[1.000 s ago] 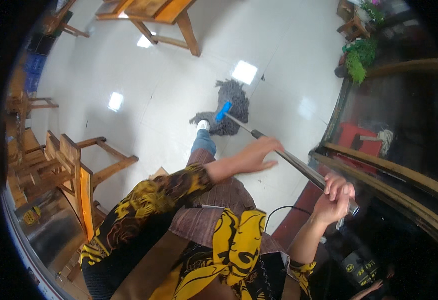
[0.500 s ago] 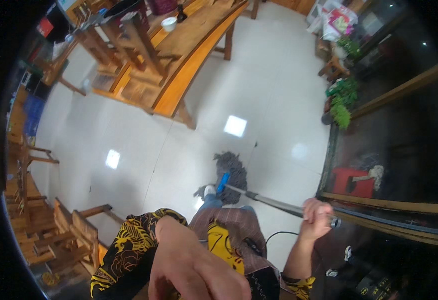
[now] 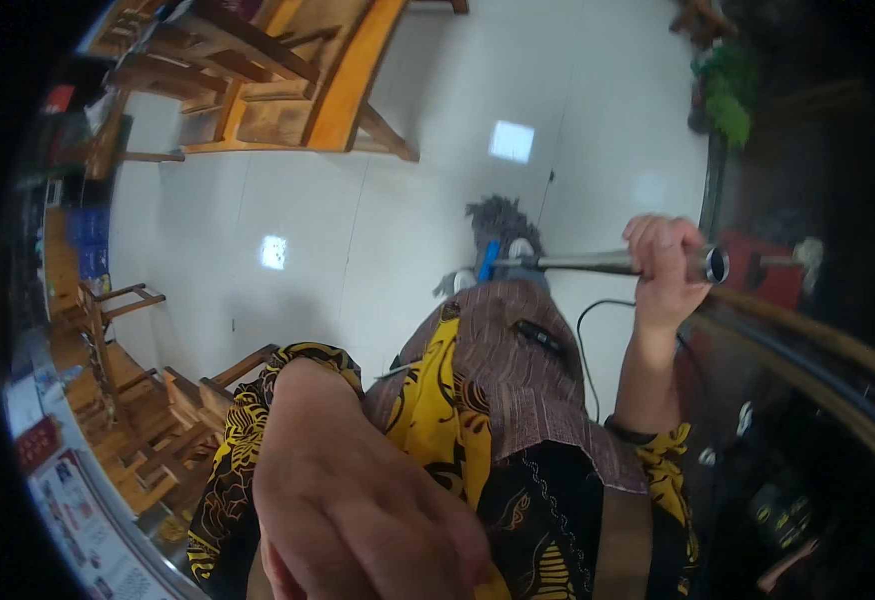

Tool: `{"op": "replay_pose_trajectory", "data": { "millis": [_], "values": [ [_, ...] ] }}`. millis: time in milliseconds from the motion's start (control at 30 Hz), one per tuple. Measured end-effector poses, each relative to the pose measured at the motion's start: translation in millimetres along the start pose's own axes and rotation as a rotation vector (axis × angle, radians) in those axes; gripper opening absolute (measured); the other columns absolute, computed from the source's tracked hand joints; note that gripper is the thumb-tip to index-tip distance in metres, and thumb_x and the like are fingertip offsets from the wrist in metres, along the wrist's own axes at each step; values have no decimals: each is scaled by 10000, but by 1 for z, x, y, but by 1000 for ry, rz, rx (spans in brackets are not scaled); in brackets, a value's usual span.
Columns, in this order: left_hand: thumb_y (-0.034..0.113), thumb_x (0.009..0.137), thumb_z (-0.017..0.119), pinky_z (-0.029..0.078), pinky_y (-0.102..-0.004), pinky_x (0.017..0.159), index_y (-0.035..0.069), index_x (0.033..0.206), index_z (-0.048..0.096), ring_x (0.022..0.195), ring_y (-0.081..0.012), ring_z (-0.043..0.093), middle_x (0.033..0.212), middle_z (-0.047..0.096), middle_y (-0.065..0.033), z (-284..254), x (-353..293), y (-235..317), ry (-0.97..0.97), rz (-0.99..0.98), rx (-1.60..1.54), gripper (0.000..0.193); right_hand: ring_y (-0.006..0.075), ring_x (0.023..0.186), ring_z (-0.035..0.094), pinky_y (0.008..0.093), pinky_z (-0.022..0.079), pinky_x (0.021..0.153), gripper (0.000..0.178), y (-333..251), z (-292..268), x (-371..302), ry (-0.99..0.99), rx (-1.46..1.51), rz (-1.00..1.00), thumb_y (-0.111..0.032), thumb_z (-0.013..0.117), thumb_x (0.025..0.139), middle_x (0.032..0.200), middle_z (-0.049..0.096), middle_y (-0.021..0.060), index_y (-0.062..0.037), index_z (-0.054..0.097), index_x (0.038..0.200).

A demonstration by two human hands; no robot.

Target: The person mops a tiled floor using a blue mop, moving it back and forth across the surface. The person navigates around wooden chairs and potted plants, covering multiple areas of the room.

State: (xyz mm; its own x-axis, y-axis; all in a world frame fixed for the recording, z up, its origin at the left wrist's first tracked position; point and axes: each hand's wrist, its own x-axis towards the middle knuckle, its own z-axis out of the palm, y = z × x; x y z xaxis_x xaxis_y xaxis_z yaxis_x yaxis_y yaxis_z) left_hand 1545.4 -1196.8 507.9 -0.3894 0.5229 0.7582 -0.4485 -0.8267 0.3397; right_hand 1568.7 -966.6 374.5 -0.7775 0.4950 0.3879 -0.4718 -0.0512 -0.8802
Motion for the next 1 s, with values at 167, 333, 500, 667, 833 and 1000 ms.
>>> {"op": "replay_pose_trajectory", "data": {
  "millis": [167, 333, 500, 667, 833, 1000],
  "values": [
    [351, 870, 589, 438, -436, 836, -30, 1116, 522, 968, -313, 533, 1092, 527, -168, -56, 9, 6, -163, -263, -27, 459, 120, 471, 359, 337, 391, 633, 256, 6, -21, 13, -2, -13, -15, -108, 461, 886, 501, 355, 2, -79, 398, 639],
    [262, 970, 435, 476, -353, 726, -77, 1082, 572, 967, -284, 589, 1138, 537, -173, -63, 10, -17, 63, -16, 31, 382, 126, 466, 356, 338, 387, 631, 254, 24, -17, 37, -42, -1, 27, -121, 467, 879, 502, 360, 9, -78, 394, 639],
    [275, 966, 443, 462, -384, 756, -47, 1106, 581, 995, -277, 594, 1179, 537, -161, -85, 11, -11, 64, 40, 163, 377, 127, 472, 359, 347, 386, 634, 221, 46, 4, 71, -144, 49, 59, -113, 466, 863, 514, 370, 10, -78, 397, 655],
    [317, 918, 514, 400, -430, 878, 28, 1128, 558, 876, -265, 585, 1074, 588, -144, -106, -10, 12, -69, -104, 175, 360, 123, 483, 346, 352, 379, 639, 191, 63, 18, 86, -229, 110, 101, -119, 460, 843, 527, 372, 2, -91, 390, 667],
    [157, 823, 617, 453, -348, 877, 10, 1070, 550, 983, -208, 546, 1038, 559, -113, -167, -118, -16, 692, -625, 803, 295, 123, 479, 335, 354, 377, 632, 187, 58, 48, 57, -258, 85, 71, -128, 475, 839, 526, 369, 0, -95, 395, 674],
    [162, 755, 685, 406, -384, 946, 4, 1242, 420, 1120, -324, 484, 1203, 481, -175, -173, -227, -82, 552, -934, 1488, 576, 142, 514, 368, 341, 389, 604, 196, 34, 68, 4, -350, 90, 51, -175, 496, 859, 558, 382, 19, -78, 415, 710]
  ]
}}
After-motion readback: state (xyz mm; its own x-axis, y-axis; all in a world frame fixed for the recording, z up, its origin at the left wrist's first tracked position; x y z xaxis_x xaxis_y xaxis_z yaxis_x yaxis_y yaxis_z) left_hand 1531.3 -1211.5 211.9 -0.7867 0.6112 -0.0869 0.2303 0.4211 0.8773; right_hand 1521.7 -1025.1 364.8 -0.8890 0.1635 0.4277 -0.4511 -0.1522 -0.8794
